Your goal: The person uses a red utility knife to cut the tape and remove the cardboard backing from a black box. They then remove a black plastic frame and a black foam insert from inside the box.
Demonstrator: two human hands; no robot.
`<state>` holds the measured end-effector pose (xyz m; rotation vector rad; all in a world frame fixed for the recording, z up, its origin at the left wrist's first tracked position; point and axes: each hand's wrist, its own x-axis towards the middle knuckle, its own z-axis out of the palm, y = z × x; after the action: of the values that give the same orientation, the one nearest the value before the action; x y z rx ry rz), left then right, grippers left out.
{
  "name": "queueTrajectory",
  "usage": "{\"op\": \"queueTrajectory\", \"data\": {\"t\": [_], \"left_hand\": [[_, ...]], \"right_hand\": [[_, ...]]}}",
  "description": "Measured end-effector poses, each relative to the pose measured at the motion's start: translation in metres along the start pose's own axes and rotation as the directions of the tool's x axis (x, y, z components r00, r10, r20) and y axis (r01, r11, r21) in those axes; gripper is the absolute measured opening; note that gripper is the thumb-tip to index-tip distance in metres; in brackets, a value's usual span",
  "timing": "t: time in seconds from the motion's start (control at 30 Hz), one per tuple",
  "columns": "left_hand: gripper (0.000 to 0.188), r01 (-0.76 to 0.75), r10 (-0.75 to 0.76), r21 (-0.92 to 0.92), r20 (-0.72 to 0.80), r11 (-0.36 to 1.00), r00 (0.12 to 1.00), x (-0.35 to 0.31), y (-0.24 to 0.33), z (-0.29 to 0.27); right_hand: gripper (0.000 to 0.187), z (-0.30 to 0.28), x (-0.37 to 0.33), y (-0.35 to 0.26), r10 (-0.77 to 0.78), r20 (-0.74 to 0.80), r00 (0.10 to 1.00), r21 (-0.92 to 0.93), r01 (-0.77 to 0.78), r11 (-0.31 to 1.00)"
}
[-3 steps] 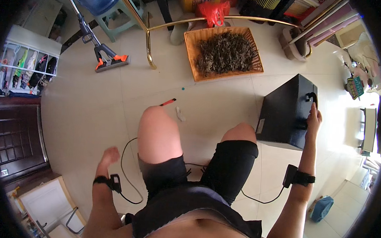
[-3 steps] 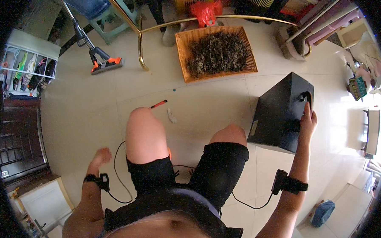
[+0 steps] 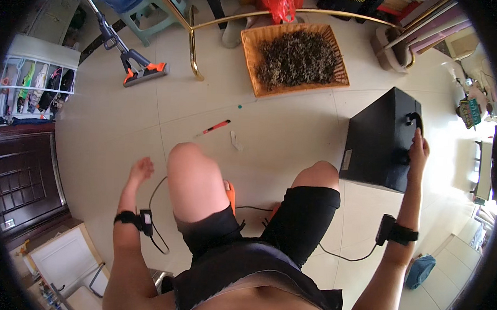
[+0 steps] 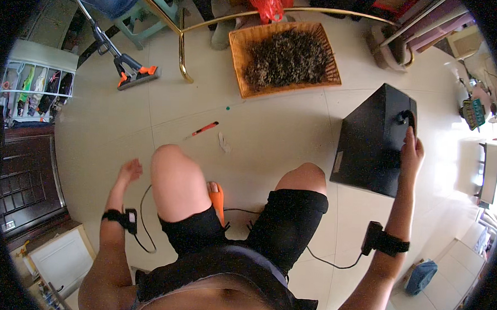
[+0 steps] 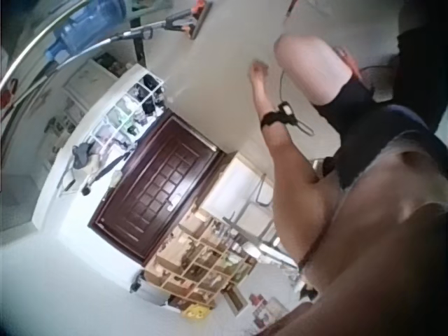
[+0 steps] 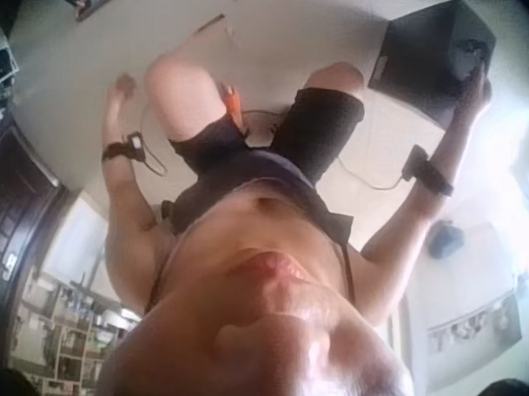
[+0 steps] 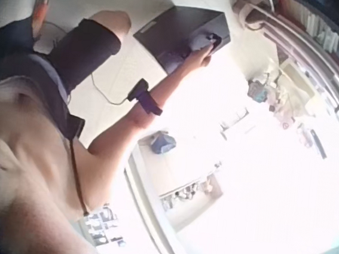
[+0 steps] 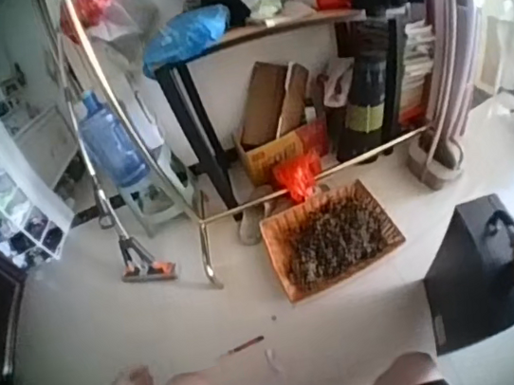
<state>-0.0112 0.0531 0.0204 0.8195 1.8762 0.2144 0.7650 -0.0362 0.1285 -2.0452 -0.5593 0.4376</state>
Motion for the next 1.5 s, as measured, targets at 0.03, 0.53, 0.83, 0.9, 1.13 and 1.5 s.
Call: {"op": "queueTrajectory", "data": {"t": [0.03, 0.53, 0.83, 0.9, 1.13, 1.5], "left_hand": [[0.037, -0.134, 0.134, 0.0, 0.042, 0.991, 0.99, 0.01, 0.031, 0.004], [0.056, 0.046, -0.05, -0.019, -0.407, 0.999, 0.912, -0.152, -0.027, -0.141], [0.046, 0.327, -0.455, -0.344, -0.414, 0.88, 0.789, -0.258, -0.171, -0.101], [0.049, 0.314, -0.434, -0.331, -0.403, 0.89, 0.806, -0.268, -0.17, -0.075], [0.044, 0.198, -0.263, -0.216, -0.335, 0.956, 0.905, -0.263, -0.114, -0.028], [0.045, -0.063, 0.055, -0.026, -0.251, 0.998, 0.966, -0.242, -0.005, -0.01]], "right_hand": [[0.034, 0.002, 0.006, -0.002, -0.014, 0.036, 0.999, 0.01, 0.013, 1.0], [0.023, 0.045, -0.018, -0.039, -0.082, 0.339, 0.937, 0.098, 0.051, 0.994], [0.021, 0.062, 0.001, -0.056, -0.055, 0.586, 0.808, 0.018, 0.056, 0.998], [0.021, 0.066, 0.0, -0.065, -0.013, 0.646, 0.763, -0.042, 0.052, 0.998], [0.022, 0.09, 0.007, -0.07, -0.079, 0.672, 0.736, 0.055, 0.056, 0.997], [0.027, 0.109, 0.014, -0.067, -0.121, 0.697, 0.707, 0.102, 0.069, 0.992]]}}
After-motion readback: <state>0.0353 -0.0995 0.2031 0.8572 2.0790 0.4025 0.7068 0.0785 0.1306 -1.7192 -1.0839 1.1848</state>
